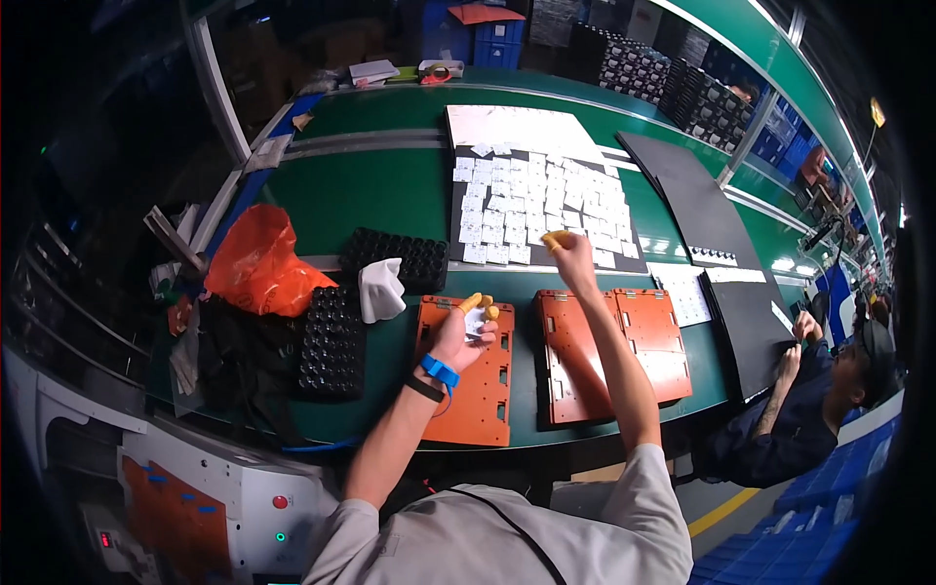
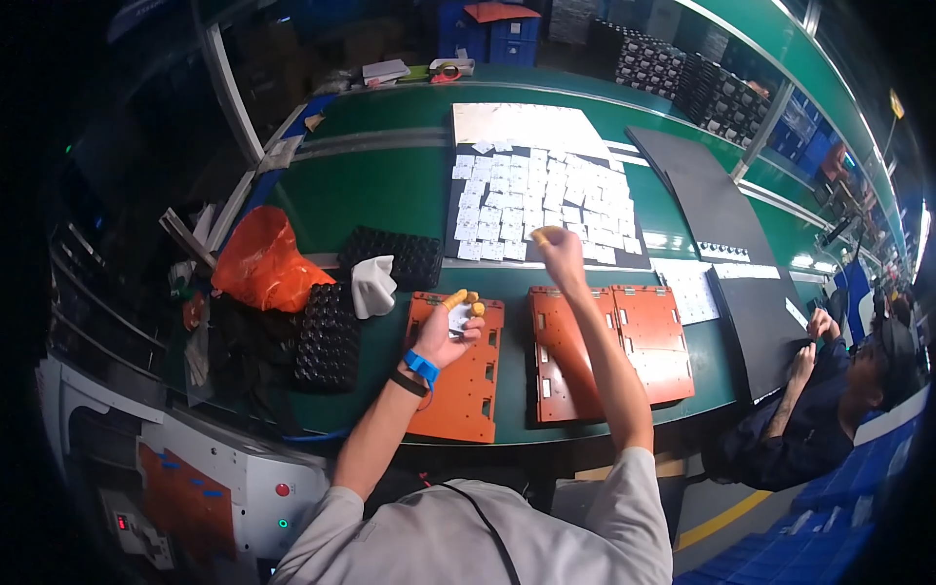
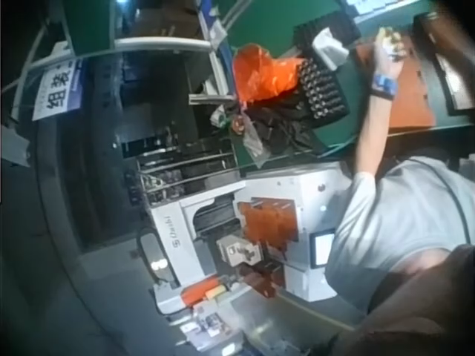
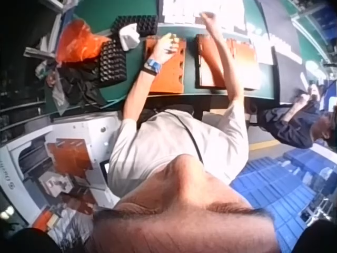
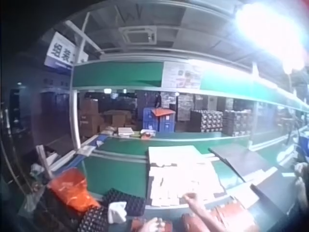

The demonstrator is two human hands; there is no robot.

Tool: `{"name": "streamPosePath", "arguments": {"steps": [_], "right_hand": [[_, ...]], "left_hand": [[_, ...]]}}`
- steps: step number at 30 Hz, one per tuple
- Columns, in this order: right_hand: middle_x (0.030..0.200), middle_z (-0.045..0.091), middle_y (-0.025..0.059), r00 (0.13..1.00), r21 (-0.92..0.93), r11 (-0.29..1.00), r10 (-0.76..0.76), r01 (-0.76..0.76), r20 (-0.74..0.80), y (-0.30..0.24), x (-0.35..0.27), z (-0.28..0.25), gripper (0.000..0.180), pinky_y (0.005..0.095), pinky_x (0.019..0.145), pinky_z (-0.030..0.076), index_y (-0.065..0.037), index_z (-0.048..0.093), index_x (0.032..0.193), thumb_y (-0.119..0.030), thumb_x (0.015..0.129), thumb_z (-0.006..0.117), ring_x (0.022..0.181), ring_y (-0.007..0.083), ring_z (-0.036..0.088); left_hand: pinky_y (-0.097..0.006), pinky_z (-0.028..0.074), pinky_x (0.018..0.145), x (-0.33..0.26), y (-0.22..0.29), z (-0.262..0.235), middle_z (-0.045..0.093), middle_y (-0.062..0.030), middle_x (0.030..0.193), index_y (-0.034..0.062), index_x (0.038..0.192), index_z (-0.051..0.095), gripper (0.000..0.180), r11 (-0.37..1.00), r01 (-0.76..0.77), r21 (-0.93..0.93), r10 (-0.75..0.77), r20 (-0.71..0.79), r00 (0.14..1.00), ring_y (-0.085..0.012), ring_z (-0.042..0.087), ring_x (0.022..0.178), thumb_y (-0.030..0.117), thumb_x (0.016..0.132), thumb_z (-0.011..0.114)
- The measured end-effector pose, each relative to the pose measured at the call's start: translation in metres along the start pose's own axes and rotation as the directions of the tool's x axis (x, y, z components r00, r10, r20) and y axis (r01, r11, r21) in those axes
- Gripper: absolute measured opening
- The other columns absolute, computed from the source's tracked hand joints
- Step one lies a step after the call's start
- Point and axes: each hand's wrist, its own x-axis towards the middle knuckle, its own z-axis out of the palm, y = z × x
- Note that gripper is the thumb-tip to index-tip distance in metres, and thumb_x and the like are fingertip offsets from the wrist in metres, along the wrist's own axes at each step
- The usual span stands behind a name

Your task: Apply adhesive labels to orange plastic panels and place them into an assembly machine.

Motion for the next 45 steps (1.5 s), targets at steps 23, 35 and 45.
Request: {"name": "streamPosePath", "arguments": {"steps": [23,35,45], "right_hand": [[0.085,0.074,0.0215,0.981,-0.155,0.987,0.078,-0.05,0.179,-0.02,-0.024,-0.024,0.04,0.0441,0.071,0.056,0.003,0.077,0.097,-0.036,0.092,0.073,0.08,0.0313,0.073],[0.108,0.065,0.0255,0.967,-0.744,0.623,-0.092,0.242,0.238,0.108,0.014,-0.041,0.025,0.0541,0.094,0.05,0.002,0.062,0.107,-0.014,0.088,0.059,0.102,0.0422,0.066],[0.078,0.071,0.0226,0.9,-0.823,0.368,-0.12,0.433,0.419,0.08,0.034,-0.048,0.016,0.0455,0.064,0.058,-0.001,0.073,0.087,-0.013,0.087,0.061,0.07,0.0373,0.072]], "left_hand": [[-0.028,0.05,0.061,0.004,0.0,0.006,0.064,-0.0093,0.1,0.0059,0.108,0.064,0.03,0.999,0.038,0.037,-0.038,-0.006,0.999,-0.023,0.061,0.083,0.034,0.106,0.052],[-0.024,0.037,0.051,0.006,-0.004,0.007,0.058,-0.0017,0.082,0.0121,0.092,0.062,0.026,0.998,0.036,0.059,-0.039,0.042,0.998,-0.0158,0.051,0.068,0.034,0.105,0.055],[-0.024,0.04,0.051,0.007,-0.009,0.002,0.055,-0.0017,0.079,0.0116,0.092,0.059,0.026,0.995,-0.002,0.096,-0.016,0.177,0.984,-0.0117,0.052,0.063,0.033,0.106,0.053]]}}
